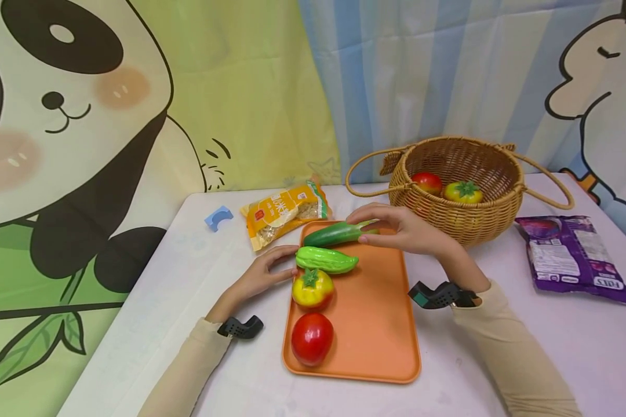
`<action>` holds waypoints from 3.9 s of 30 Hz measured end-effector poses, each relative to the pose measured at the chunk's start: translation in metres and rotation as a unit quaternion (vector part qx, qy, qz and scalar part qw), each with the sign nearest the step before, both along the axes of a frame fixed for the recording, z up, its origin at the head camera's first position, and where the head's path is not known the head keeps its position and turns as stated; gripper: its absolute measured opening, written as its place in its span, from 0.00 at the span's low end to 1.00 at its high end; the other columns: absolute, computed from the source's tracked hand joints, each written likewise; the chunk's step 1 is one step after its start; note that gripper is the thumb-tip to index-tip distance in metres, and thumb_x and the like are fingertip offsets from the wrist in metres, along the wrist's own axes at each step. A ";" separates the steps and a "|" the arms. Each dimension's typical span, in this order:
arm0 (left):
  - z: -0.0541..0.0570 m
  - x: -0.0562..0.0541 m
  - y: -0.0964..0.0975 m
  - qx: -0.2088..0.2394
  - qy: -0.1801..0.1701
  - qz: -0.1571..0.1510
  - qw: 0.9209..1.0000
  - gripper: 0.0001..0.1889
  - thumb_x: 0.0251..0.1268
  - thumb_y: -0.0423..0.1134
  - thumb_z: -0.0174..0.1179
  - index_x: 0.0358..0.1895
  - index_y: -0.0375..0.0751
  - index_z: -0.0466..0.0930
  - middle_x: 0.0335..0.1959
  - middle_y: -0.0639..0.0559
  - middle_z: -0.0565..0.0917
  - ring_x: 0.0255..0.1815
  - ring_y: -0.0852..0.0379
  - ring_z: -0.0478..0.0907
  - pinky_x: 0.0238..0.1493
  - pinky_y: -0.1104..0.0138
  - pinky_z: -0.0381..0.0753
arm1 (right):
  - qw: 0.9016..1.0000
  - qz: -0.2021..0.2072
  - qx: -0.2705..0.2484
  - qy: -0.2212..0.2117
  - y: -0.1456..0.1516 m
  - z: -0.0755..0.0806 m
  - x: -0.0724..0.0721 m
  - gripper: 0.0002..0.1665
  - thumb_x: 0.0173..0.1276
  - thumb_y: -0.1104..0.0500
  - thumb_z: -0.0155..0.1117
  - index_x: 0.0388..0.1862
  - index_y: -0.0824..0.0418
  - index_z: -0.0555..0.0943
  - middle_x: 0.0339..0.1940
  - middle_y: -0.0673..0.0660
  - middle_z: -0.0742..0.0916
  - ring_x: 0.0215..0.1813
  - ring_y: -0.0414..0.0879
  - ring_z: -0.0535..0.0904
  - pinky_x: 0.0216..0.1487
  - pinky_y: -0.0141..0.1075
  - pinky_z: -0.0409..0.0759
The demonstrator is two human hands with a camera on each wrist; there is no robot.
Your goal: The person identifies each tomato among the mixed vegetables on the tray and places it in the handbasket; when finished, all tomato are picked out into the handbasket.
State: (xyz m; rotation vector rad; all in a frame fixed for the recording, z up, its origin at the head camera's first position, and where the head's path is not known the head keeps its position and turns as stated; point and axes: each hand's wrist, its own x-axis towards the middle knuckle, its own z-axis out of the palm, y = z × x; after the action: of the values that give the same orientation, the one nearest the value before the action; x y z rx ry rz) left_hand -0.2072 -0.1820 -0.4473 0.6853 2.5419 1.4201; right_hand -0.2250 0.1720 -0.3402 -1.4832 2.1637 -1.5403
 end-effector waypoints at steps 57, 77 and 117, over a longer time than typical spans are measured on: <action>0.035 0.018 0.009 0.003 -0.016 -0.010 1.000 0.27 0.67 0.35 0.63 0.68 0.33 0.69 0.69 0.40 0.70 0.71 0.46 0.65 0.73 0.52 0.61 | 0.986 0.111 0.104 -0.076 -0.074 -0.064 0.035 0.25 0.70 0.56 0.65 0.64 0.58 0.75 0.69 0.60 0.72 0.70 0.54 0.67 0.63 0.41 0.77; 0.001 0.001 0.000 0.003 -0.012 -0.003 1.000 0.28 0.66 0.39 0.64 0.69 0.42 0.70 0.70 0.48 0.70 0.71 0.50 0.66 0.73 0.53 0.62 | 0.985 0.111 0.095 -0.097 -0.073 -0.063 0.037 0.27 0.67 0.57 0.67 0.64 0.60 0.75 0.68 0.61 0.73 0.68 0.50 0.69 0.61 0.42 0.79; -0.003 0.001 0.001 0.005 -0.008 0.004 1.000 0.28 0.65 0.37 0.65 0.68 0.40 0.71 0.69 0.46 0.71 0.71 0.49 0.66 0.73 0.54 0.62 | 0.997 0.041 0.045 -0.057 -0.042 -0.033 0.024 0.27 0.63 0.66 0.69 0.62 0.61 0.76 0.67 0.62 0.73 0.68 0.35 0.66 0.59 0.43 0.80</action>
State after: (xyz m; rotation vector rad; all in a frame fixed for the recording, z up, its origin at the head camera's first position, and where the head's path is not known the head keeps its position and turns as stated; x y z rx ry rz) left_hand -0.2066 -0.1809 -0.4499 0.6647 2.5297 1.4366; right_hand -0.2010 0.1296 -0.3735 -1.4022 2.0527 -1.4446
